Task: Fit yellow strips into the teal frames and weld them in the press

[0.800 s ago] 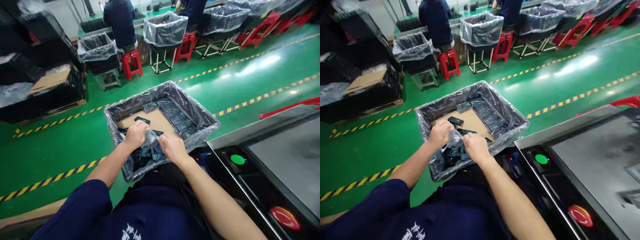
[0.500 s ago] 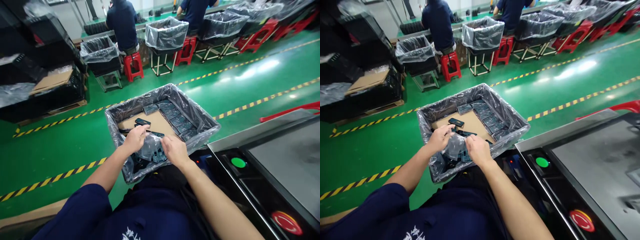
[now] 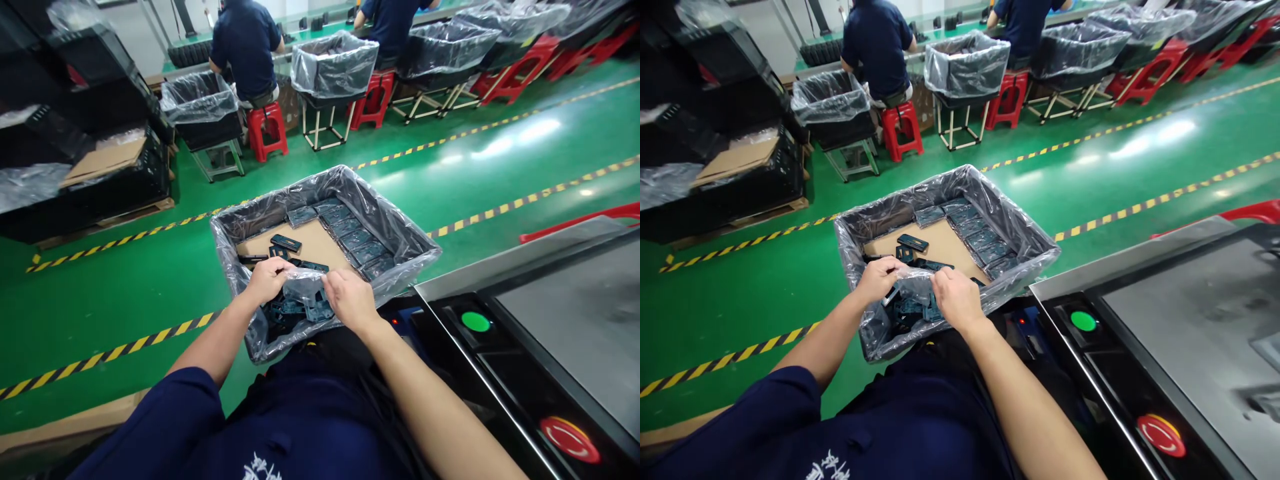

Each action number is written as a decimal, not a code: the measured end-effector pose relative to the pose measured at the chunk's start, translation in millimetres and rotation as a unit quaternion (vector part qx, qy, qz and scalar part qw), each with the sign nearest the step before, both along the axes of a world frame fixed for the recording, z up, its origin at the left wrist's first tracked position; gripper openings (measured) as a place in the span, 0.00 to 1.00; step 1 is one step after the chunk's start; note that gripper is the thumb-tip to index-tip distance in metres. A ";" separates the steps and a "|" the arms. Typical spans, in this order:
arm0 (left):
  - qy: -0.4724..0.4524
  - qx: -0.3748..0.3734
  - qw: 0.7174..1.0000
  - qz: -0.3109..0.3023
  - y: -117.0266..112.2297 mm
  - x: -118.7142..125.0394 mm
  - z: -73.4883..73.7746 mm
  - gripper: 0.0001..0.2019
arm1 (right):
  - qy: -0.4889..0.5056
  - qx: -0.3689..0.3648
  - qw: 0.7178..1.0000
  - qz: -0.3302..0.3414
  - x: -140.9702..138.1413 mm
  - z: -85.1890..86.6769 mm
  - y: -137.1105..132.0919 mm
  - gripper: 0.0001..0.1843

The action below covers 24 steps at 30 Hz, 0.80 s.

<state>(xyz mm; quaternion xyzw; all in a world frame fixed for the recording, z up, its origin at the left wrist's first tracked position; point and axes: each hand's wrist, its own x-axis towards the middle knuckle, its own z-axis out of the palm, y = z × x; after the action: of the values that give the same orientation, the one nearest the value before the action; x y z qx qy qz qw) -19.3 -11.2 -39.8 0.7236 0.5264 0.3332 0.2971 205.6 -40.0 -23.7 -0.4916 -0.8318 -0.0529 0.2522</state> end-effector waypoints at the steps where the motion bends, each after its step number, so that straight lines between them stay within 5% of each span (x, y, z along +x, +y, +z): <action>1: 0.003 0.006 1.000 0.002 0.4 0.3 0.0 0.07 | -0.001 0.000 1.000 0.004 0.3 0.2 -0.5 0.23; 8: 0.024 0.189 0.982 -0.006 -6.9 11.0 26.5 0.10 | -0.007 -0.020 1.000 0.023 -2.4 8.3 -1.5 0.21; 15: -0.003 0.291 0.956 0.018 -3.3 15.5 41.7 0.07 | 0.090 0.015 0.995 0.034 -7.4 21.7 -5.5 0.21; 19: -0.082 0.260 0.962 -0.007 -6.0 22.9 39.7 0.07 | 0.221 -0.034 0.974 0.038 -7.2 26.1 -6.7 0.17; 24: -0.154 0.055 0.979 -0.118 -17.6 45.8 32.1 0.40 | 0.365 -0.096 0.924 0.055 -6.6 31.4 -6.9 0.16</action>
<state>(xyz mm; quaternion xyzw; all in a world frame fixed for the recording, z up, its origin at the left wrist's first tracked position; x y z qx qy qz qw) 26.5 -28.8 -7.7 0.7359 0.3659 0.4319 0.3714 199.0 -46.9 7.6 -0.4525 -0.7087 0.2239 0.4928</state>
